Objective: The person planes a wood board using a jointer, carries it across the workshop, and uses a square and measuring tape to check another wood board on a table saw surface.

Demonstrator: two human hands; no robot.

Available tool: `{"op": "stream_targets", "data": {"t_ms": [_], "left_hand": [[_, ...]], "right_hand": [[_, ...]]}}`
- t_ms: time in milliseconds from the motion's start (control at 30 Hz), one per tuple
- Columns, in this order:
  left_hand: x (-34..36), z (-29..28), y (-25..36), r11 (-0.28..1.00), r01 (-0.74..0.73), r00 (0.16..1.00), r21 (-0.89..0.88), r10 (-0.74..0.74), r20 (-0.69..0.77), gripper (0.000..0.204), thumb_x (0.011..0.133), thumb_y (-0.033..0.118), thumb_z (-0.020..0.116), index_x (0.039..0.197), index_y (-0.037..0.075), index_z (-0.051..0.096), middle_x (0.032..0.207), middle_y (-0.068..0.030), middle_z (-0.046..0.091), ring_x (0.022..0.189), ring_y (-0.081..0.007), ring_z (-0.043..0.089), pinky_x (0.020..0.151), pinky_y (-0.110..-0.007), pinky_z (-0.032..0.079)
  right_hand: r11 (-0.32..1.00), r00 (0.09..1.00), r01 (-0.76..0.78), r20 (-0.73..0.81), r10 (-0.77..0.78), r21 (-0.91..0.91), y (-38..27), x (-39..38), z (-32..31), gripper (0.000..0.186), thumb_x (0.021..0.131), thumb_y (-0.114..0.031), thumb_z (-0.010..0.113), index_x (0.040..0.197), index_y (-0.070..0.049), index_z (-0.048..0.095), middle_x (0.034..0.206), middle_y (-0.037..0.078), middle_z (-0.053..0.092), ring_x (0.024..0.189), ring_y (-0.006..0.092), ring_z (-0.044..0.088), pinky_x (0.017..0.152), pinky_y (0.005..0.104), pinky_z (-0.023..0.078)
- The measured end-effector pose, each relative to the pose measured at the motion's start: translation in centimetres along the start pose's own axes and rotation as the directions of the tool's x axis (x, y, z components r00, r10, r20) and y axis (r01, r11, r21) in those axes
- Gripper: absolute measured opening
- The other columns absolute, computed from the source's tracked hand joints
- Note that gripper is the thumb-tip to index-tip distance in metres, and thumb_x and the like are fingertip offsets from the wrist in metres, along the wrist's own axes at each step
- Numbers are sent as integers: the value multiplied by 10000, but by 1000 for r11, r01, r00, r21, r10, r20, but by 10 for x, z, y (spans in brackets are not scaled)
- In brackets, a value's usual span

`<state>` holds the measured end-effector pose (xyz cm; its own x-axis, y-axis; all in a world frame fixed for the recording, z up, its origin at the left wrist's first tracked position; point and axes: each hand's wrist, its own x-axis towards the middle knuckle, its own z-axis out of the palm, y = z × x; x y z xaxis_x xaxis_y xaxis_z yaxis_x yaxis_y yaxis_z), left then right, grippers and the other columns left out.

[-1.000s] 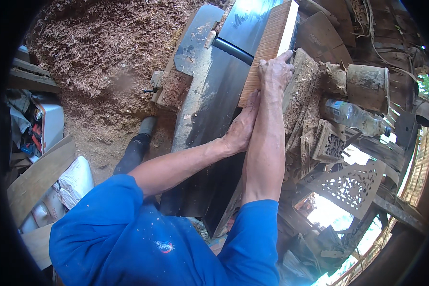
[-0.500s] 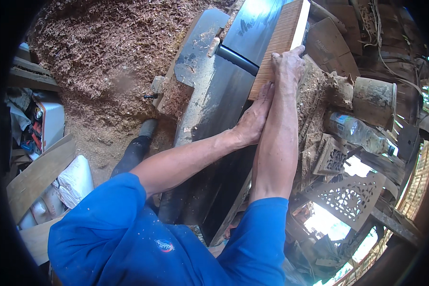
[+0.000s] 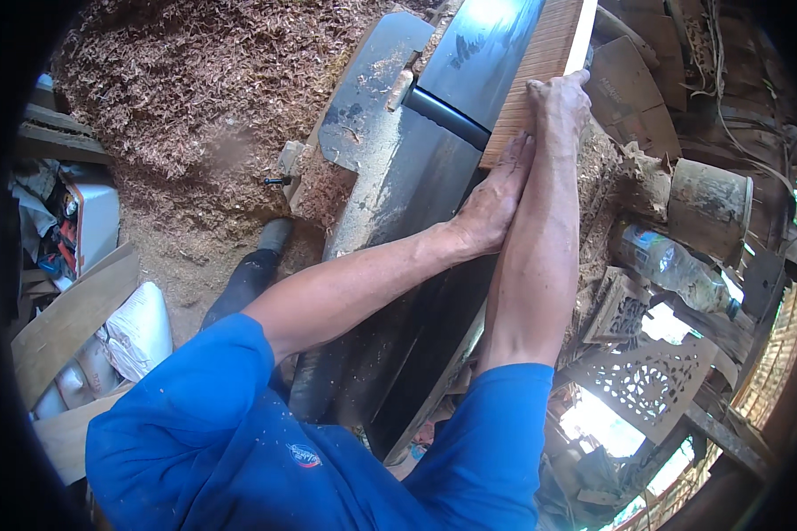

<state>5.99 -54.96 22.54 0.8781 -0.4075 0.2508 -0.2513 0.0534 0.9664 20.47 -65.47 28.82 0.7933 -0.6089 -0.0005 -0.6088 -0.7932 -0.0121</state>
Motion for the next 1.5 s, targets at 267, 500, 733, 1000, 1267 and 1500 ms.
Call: {"op": "stream_targets", "data": {"t_ms": [267,500,733,1000,1267,1500], "left_hand": [[17,-1,0,999,35,999,24,-36,20,723,966,150,488,1550,-99,144,1616,-322,154,1537,-416,116,1274,-455,123],[31,0,-9,999,17,1000,31,-17,1,862,916,220,632,1559,-71,137,1596,-358,151,1512,-472,152,1256,-485,175],[47,-11,-13,1000,1,999,6,-1,43,850,920,202,625,1558,-72,136,1596,-363,146,1508,-485,146,1250,-490,194],[3,-97,43,985,-154,973,-78,165,164,678,946,73,580,1551,-29,292,1593,-271,308,1496,-396,283,1240,-422,240],[-124,-335,-82,935,257,898,243,-139,-417,549,1015,99,478,1513,-79,331,1577,-251,356,1481,-337,335,1242,-409,231],[-207,-325,-207,663,85,918,743,-341,200,684,950,173,587,1522,-78,307,1594,-297,290,1508,-402,244,1251,-420,182]], "right_hand": [[999,999,-40,2,40,-26,1,24,6,784,767,-429,825,1296,22,462,1212,300,657,1172,408,642,1007,447,514],[998,999,-38,33,40,-55,-8,35,2,769,784,-392,801,1313,8,413,1201,294,663,1161,403,655,1011,444,524],[997,998,-56,24,57,-49,-16,46,-1,800,764,-402,816,1336,-12,415,1214,281,665,1173,397,650,1014,435,523],[989,995,-94,52,88,113,26,23,-13,647,771,-288,822,1270,-7,521,1186,266,684,1118,385,674,959,450,538],[413,985,65,7,-172,908,74,-169,-95,660,804,-115,743,1415,-9,518,1256,130,653,1152,223,619,990,346,492],[291,917,-260,141,374,921,148,-457,-145,872,766,-52,745,1515,91,323,1453,178,503,1324,270,531,1138,375,388]]}}
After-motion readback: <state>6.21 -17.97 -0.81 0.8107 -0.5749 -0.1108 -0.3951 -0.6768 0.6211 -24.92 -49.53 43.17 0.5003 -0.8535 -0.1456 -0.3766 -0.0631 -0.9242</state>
